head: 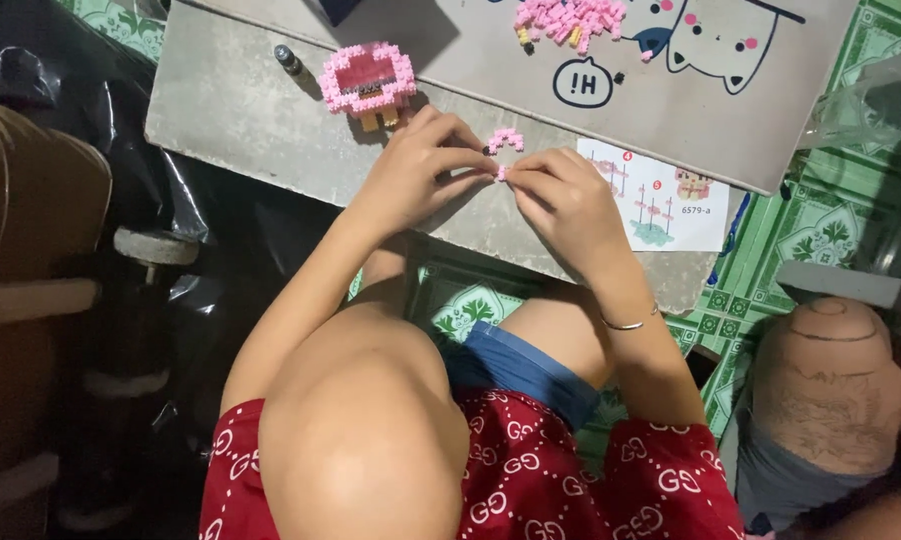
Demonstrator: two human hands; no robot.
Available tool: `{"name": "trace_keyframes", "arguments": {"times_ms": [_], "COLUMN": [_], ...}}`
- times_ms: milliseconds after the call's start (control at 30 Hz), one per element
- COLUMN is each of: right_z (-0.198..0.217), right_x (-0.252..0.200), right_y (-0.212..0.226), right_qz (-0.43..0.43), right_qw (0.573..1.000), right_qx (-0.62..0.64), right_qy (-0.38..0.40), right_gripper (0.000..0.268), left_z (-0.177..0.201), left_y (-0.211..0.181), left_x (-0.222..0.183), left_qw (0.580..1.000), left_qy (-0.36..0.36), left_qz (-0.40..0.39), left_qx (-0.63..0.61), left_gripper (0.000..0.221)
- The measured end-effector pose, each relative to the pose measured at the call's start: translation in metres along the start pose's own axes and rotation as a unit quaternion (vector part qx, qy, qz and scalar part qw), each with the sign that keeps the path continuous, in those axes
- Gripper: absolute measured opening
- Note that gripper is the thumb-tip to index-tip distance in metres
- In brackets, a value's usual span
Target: Assembling a small structure using pink and yellow interlocking toy blocks while following an instruction sheet.
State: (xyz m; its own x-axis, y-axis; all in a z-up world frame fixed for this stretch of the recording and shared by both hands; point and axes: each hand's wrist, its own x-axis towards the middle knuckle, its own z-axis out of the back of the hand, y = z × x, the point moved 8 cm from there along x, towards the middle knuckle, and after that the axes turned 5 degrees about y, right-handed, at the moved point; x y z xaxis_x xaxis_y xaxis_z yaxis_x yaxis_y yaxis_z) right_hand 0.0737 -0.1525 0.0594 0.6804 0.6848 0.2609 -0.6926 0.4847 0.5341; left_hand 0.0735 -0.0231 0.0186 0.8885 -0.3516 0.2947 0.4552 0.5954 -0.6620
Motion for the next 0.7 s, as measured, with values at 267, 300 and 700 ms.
{"name": "trace_keyframes", "arguments": {"times_ms": [267, 300, 700], "right_z": [0.033, 0.044, 0.035], "right_x": [0.018, 0.023, 0.033], "right_y": [-0.058, -0.066, -0.086], "right_qz": [-0.053, -0.041, -0.025], "right_qw": [0.987, 0.982, 0.985], "right_qx": [0.089, 0.023, -0.017], "right_qy": [-0.125, -0.18, -0.173], "right_gripper": [0.012, 0.017, 0.011], "left_z": [0.001, 0.0, 0.006], "left_y": [-0.004, -0.007, -0.02], "left_x": [0.0, 0.001, 0.004], "left_qw": [0.999, 0.997, 0.999], "left_qy": [0.039, 0.068, 0.034], "left_qz": [0.022, 0.021, -0.022], "left_qx": [-0.026, -0.027, 0.03], "left_gripper": [0.04, 0.052, 0.029]}}
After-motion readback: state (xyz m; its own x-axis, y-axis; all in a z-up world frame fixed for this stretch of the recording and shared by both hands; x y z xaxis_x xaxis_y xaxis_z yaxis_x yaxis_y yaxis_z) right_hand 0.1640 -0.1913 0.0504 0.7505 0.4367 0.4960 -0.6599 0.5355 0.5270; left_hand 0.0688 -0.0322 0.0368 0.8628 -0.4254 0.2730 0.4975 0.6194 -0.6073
